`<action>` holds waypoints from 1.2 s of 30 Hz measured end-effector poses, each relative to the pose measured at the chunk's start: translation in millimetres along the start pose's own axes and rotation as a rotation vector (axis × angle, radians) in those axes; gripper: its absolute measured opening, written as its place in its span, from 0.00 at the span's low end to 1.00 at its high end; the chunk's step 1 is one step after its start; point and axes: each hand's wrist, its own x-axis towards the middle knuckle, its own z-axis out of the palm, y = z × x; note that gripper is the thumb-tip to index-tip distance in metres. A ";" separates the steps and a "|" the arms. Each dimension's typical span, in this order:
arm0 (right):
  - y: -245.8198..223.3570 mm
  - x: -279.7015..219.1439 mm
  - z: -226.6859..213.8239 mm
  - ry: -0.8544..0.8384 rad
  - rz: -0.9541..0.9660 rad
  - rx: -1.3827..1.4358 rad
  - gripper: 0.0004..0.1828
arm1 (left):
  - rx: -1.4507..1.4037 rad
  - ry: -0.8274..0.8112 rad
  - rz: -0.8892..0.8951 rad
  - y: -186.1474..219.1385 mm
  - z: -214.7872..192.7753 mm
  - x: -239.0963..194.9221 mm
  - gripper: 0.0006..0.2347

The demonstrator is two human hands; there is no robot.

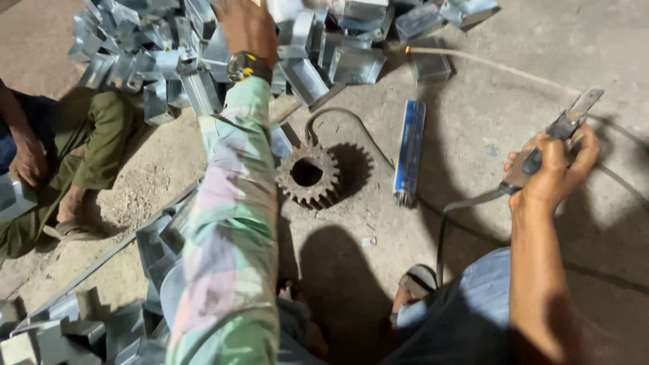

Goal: The person is welding joints on a small metal box using a welding rod and holder. They pick up individual metal boxes, position them against a large gear on the floor, and apply the welding tool to the corners and seams.

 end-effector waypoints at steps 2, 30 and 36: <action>1.8 0.8 3.5 -0.010 -0.007 -0.012 0.32 | -0.143 0.132 -0.259 -6.4 2.3 17.8 0.28; 18.2 -3.1 -10.8 -0.254 0.037 -0.109 0.34 | -0.197 -0.311 -1.130 -51.1 -31.2 -362.7 0.16; 12.6 -6.8 -5.0 -0.235 0.054 -0.126 0.33 | -0.939 0.137 -1.227 1.3 24.8 -322.5 0.20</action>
